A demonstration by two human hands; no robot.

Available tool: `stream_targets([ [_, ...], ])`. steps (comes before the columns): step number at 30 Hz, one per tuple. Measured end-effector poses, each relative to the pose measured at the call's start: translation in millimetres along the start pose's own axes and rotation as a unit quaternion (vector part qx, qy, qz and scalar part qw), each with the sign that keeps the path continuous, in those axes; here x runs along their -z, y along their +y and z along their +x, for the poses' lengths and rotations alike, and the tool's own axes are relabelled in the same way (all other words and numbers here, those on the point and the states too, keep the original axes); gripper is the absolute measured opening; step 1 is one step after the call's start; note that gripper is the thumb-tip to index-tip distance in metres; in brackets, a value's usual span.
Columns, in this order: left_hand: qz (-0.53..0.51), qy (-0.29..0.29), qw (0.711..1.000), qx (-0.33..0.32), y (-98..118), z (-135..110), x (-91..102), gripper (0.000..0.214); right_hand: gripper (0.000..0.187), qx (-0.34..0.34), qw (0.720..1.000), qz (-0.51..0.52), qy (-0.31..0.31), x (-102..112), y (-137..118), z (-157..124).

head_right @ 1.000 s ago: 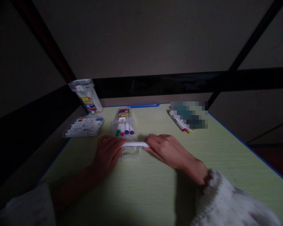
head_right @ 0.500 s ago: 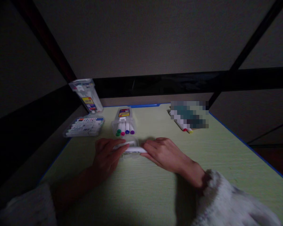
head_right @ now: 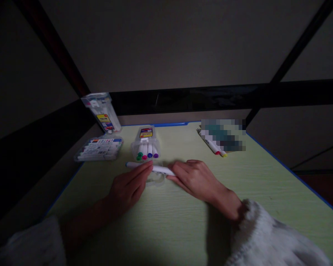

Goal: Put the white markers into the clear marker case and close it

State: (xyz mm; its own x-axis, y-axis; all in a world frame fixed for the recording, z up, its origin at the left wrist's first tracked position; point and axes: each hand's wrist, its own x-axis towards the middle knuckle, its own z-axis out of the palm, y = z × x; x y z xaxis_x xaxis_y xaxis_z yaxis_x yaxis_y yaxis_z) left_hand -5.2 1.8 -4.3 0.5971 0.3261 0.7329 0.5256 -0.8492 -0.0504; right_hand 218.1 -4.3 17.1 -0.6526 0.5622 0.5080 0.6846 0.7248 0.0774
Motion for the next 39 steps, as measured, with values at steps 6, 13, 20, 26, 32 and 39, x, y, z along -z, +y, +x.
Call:
stream_targets([
  [6, -0.015, -0.002, 1.0, 0.016, 0.8, 1.7, -1.2, 0.038, 0.034, -0.002, 1.0, 0.001, 0.012, 1.2, -0.2, 0.7],
  [13, -0.028, -0.013, 0.999, 0.028, 1.3, 1.2, -1.7, 0.04, 0.033, 0.003, 1.0, 0.01, 0.005, 1.6, -0.6, 0.7],
  [20, -0.032, -0.015, 0.999, 0.031, 1.4, -0.4, -2.7, 0.043, 0.03, 0.024, 1.0, 0.011, 0.016, 0.6, -3.7, 1.6],
  [26, -0.042, -0.02, 0.998, 0.036, 2.0, -0.2, -2.1, 0.045, 0.026, 0.054, 0.998, 0.006, 0.028, 0.3, -7.3, 2.1],
  [32, -0.053, -0.019, 0.998, 0.027, 0.7, -0.6, -2.9, 0.049, 0.021, 0.086, 0.994, -0.005, 0.061, 2.2, -11.4, 4.3],
  [39, -0.068, -0.025, 0.997, 0.016, -0.3, 1.1, -3.6, 0.045, 0.024, 0.13, 0.989, -0.008, 0.071, 3.8, -18.0, 5.2],
])
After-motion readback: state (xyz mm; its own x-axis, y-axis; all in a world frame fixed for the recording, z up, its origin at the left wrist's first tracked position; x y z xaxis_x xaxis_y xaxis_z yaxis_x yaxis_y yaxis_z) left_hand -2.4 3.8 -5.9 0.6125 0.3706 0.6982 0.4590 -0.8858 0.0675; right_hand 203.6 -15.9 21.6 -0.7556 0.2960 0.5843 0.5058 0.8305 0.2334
